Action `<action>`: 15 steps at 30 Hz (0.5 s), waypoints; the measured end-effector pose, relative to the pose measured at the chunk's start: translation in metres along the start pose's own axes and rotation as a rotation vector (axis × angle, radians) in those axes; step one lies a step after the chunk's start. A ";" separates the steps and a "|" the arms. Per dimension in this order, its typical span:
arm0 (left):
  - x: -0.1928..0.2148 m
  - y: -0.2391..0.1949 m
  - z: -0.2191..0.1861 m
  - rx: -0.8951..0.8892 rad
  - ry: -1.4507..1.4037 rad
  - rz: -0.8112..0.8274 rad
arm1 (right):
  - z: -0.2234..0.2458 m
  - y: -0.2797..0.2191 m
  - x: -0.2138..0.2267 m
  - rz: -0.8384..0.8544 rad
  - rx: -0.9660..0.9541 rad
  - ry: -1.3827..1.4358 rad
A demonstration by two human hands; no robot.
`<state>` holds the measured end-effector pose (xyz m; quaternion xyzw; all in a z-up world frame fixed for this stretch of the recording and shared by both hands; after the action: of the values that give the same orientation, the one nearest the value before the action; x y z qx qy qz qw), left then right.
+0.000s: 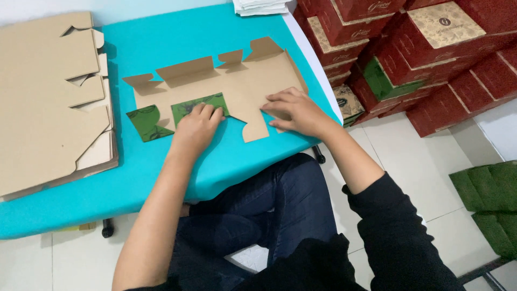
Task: Folding a flat cardboard template into a small decorative box and placing a paper liner inside.
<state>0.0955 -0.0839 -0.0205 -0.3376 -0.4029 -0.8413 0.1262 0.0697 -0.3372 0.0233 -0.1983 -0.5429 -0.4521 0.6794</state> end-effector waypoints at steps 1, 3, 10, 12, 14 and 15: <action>0.002 -0.001 0.001 0.000 -0.002 -0.001 | -0.001 0.003 -0.004 0.000 -0.002 -0.001; 0.008 -0.009 0.003 0.007 0.015 0.005 | 0.002 0.006 -0.015 -0.053 0.082 -0.037; 0.007 -0.012 0.005 0.054 -0.031 -0.030 | 0.006 0.018 -0.019 -0.312 0.393 -0.121; 0.016 -0.008 0.007 0.065 -0.065 -0.046 | 0.012 0.020 -0.019 -0.358 0.417 -0.246; 0.022 -0.005 0.006 0.051 -0.059 -0.056 | 0.009 0.024 -0.024 -0.344 0.408 -0.279; 0.025 -0.003 0.006 0.038 -0.054 -0.067 | 0.007 0.026 -0.026 -0.330 0.400 -0.312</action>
<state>0.0781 -0.0761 -0.0024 -0.3440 -0.4331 -0.8279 0.0934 0.0877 -0.3081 0.0072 -0.0367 -0.7439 -0.4046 0.5305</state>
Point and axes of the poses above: each hand's wrist, its own y-axis towards the middle knuckle, its own x-axis out of the back of the hand, z = x × y, the point moved 3 cm from there along y, towards the middle knuckle, and after that the axes turned 1 degree about y, right-handed, at the moved point
